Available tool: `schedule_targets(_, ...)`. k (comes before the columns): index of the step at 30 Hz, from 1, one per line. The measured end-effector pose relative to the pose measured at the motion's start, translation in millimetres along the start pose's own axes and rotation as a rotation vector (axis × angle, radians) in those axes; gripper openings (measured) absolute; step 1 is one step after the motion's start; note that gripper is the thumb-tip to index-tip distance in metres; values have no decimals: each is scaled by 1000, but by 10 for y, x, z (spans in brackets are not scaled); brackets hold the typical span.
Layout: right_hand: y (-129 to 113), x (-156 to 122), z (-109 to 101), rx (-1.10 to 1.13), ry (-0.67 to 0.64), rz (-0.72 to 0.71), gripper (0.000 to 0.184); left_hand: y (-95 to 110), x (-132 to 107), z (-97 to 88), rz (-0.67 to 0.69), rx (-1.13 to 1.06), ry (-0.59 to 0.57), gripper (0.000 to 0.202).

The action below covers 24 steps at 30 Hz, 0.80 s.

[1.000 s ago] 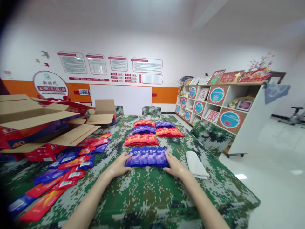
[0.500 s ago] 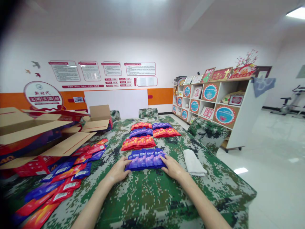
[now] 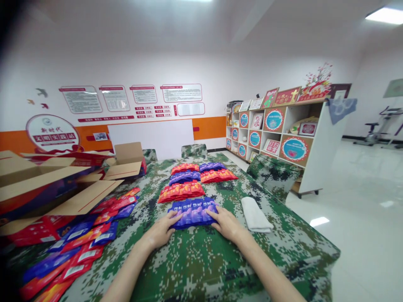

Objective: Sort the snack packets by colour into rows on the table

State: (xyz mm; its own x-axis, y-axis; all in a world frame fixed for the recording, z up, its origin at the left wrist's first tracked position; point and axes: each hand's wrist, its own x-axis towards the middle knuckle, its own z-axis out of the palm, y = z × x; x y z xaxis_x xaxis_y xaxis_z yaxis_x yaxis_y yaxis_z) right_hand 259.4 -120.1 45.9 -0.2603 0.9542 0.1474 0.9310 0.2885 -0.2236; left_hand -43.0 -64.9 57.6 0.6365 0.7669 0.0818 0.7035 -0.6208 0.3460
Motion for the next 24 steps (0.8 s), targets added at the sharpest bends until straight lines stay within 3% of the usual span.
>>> schedule_targets(12,138,-48,-51,-35,29,-2,55,189,111,79,21,26,16,59)
schedule_targets(24,550,-193,-98,-37,37,24,54,601,360,223,47,53,26,60)
